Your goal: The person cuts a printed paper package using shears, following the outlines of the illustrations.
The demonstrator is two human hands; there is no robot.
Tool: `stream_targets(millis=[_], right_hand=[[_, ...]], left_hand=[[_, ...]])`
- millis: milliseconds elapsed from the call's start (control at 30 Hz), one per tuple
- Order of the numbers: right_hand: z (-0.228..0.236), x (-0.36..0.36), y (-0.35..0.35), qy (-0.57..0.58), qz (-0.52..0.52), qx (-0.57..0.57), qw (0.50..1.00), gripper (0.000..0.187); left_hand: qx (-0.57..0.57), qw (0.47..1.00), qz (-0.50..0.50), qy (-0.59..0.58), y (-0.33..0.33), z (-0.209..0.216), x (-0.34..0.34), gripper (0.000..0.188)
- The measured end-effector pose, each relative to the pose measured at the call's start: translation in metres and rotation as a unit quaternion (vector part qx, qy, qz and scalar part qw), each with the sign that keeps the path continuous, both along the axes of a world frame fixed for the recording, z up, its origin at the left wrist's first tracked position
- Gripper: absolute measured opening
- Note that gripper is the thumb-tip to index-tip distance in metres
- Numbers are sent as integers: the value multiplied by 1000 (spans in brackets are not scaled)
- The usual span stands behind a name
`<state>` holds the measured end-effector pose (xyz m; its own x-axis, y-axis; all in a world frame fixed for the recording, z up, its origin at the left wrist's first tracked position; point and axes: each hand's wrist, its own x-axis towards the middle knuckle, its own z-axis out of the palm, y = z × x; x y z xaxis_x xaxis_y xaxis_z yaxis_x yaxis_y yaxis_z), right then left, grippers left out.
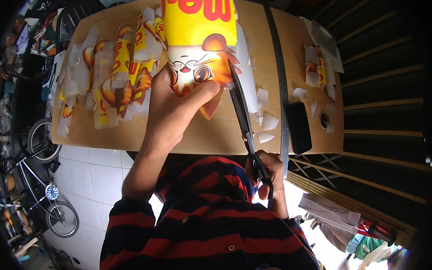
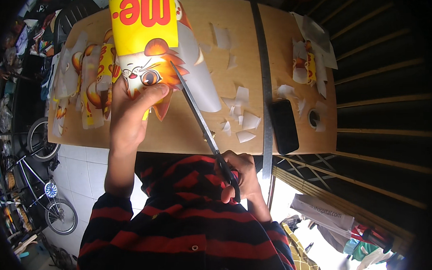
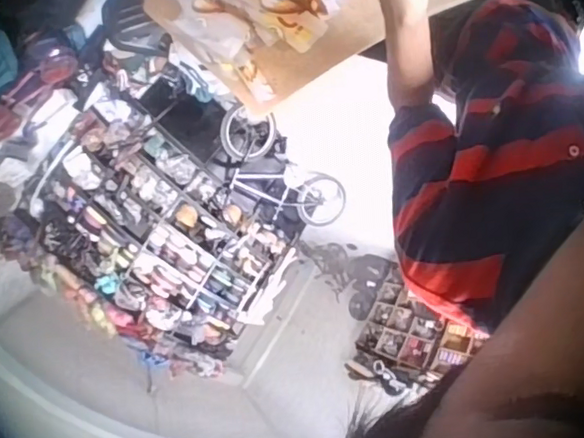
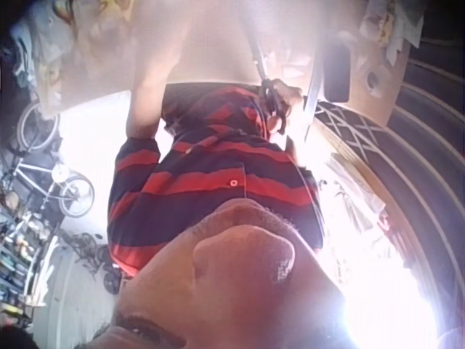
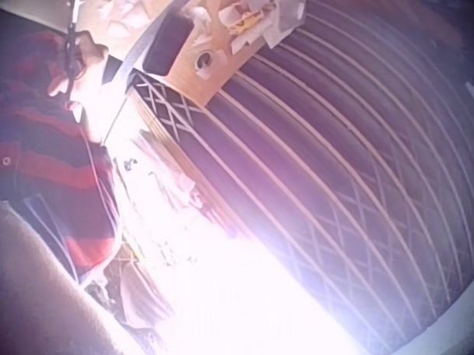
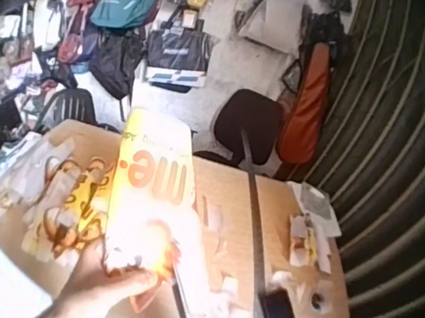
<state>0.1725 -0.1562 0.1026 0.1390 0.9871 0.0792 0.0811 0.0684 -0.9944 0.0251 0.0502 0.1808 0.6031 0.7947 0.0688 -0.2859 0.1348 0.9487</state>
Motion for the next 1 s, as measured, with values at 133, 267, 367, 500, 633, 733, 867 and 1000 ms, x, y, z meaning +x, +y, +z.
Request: stream_targets(millis=[133, 267, 367, 500, 633, 733, 867, 1000], right_hand=[[-2, 0, -1, -12, -2, 1, 1000, 83], [-3, -1, -1, -16, -14, 13, 1000, 82], [-4, 1, -3, -25, -4, 24, 999, 82], [-2, 0, -3, -23, 8, 28, 999, 82], [1, -2, -2, -4, 12, 22, 1000, 83], [0, -5, -1, 7, 19, 20, 1000, 83], [-1, -6, 0, 8, 29, 13, 999, 82], [0, -7, 0, 29, 25, 1, 999, 83]], left_hand=[[-6, 1000, 7, -18, -3, 1, 4, 31], [13, 999, -6, -34, -3, 3, 4, 28], [7, 999, -29, -21, -2, 12, 3, 29], [66, 998, 1, 13, 1, 8, -1, 32], [81, 996, 23, 19, 1, 1, 4, 35], [76, 996, 24, 36, 2, -1, 3, 37], [86, 995, 32, 26, 2, -3, 5, 40], [74, 996, 25, 31, 5, -6, 4, 40]])
